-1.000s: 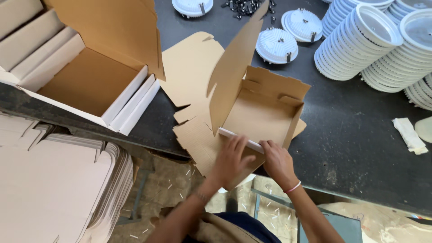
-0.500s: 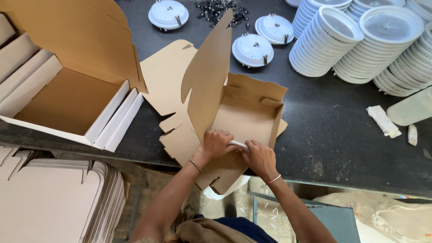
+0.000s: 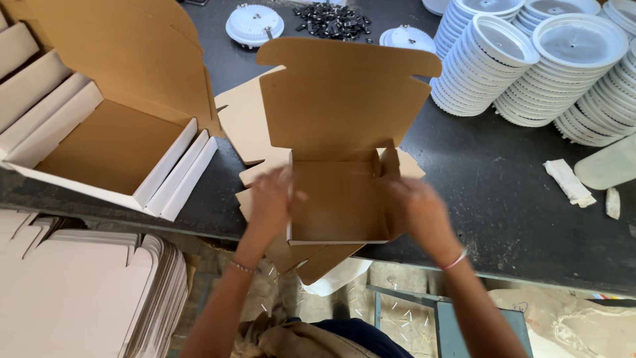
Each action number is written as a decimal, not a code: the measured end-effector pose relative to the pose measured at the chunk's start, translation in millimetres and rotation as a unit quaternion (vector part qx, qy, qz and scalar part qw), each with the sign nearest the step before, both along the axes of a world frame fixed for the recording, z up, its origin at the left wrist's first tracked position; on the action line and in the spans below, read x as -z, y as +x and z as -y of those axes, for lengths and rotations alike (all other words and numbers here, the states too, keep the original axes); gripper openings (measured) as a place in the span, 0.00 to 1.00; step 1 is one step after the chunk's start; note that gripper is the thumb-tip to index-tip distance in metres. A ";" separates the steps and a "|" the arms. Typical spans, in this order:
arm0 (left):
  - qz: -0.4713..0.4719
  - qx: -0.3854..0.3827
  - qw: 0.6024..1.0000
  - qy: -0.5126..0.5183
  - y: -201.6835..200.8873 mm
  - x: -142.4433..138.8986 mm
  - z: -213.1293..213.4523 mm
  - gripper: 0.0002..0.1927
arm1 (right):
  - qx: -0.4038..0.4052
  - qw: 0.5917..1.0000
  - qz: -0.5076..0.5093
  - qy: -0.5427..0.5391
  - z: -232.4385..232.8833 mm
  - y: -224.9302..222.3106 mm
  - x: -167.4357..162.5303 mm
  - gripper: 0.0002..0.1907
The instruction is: The person folds flat cardboard cartons into open boxes at a workbench. They lift each flat blank, fold the side walls and end flaps inward, press the corners to shape the box, and place the finished box onto a stack of completed boxes beside them.
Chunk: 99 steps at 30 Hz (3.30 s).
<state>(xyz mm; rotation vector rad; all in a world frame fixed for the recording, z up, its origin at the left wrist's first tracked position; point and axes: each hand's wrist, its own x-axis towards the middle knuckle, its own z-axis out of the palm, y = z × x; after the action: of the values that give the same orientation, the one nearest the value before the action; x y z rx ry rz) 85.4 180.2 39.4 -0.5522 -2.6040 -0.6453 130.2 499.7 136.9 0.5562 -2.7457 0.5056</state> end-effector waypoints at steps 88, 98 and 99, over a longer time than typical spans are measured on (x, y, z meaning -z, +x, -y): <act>0.033 -0.148 0.988 0.001 119.1 32.9 -60.3 0.20 | -0.299 0.949 -0.087 -0.056 71.3 -4.4 82.4 0.25; -0.132 -0.413 0.889 -0.148 102.3 -39.2 83.1 0.20 | -0.316 0.939 0.084 -0.106 104.0 44.9 74.1 0.15; -0.173 -0.419 0.879 -0.151 89.2 -48.1 101.8 0.22 | -0.313 0.939 0.094 -0.107 104.4 43.4 74.8 0.14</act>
<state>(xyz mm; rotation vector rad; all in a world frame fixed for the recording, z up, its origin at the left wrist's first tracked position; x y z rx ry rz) 174.6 78.3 87.5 0.3691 -2.2763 0.1413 173.6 395.3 62.0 1.3954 -2.5866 1.0302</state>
